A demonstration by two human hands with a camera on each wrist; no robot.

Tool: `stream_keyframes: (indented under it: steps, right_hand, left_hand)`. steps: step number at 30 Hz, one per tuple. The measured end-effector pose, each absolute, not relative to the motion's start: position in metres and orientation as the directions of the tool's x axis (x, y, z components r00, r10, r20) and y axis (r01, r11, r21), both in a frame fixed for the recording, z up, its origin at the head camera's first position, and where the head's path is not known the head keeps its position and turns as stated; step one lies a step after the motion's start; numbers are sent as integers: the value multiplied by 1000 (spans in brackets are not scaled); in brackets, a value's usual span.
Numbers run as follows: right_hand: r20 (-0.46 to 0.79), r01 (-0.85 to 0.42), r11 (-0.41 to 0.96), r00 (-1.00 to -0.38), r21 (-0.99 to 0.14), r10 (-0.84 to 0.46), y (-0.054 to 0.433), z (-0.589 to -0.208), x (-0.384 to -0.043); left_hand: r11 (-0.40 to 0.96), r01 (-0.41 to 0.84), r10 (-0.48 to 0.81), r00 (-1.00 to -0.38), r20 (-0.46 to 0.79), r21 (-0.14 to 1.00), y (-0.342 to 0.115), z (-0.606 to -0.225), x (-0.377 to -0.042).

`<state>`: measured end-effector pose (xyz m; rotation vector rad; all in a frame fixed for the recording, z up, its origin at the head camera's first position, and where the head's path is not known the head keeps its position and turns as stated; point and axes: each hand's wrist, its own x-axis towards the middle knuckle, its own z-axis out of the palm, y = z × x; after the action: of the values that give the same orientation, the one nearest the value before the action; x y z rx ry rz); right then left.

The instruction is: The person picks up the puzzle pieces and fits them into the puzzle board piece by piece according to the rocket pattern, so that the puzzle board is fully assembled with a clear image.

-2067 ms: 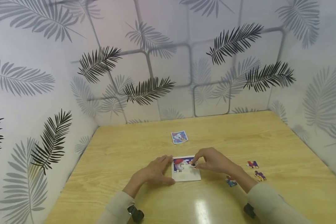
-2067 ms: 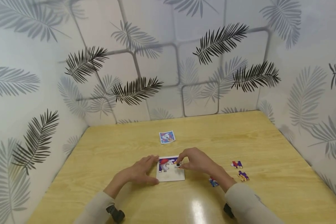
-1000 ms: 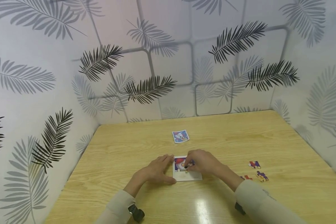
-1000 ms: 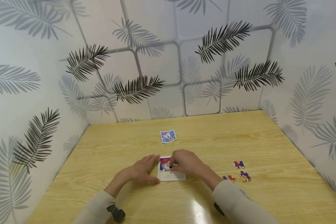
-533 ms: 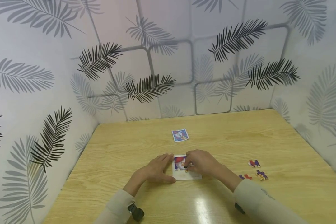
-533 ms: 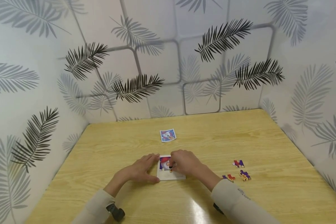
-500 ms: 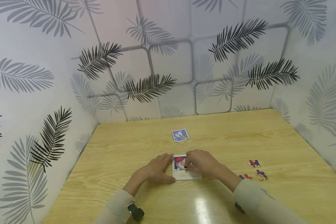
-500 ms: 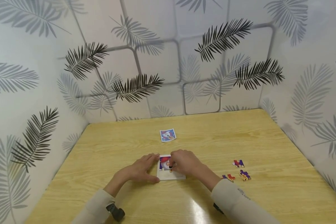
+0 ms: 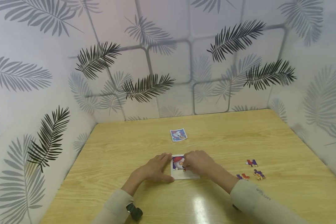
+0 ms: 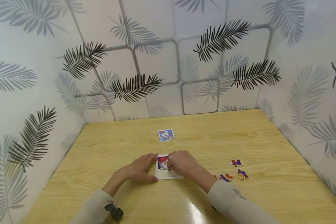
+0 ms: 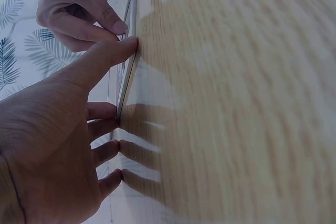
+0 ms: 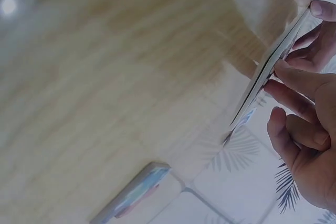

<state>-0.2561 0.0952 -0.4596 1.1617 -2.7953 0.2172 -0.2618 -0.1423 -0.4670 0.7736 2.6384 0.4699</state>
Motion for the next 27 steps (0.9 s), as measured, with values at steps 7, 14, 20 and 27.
stream_keyframes:
  steps: [7, 14, 20, 27]
  right_hand:
    - [159, -674, 710, -739, -206, -655, 103, -463, -256]
    - [108, -659, 668, -735, -345, -670, 121, -464, -257]
    - [54, -632, 619, -719, -467, -693, 137, -463, -254]
    - [37, -468, 583, -799, -664, -600, 164, -461, -249]
  left_hand:
    - [798, 445, 563, -793, -235, 407, -141, -467, -263]
    - [804, 443, 558, -793, -245, 396, -137, -466, -263]
    - [807, 436, 551, -799, -241, 398, -136, -469, -261]
    - [808, 444, 551, -802, -231, 387, -138, -469, -260]
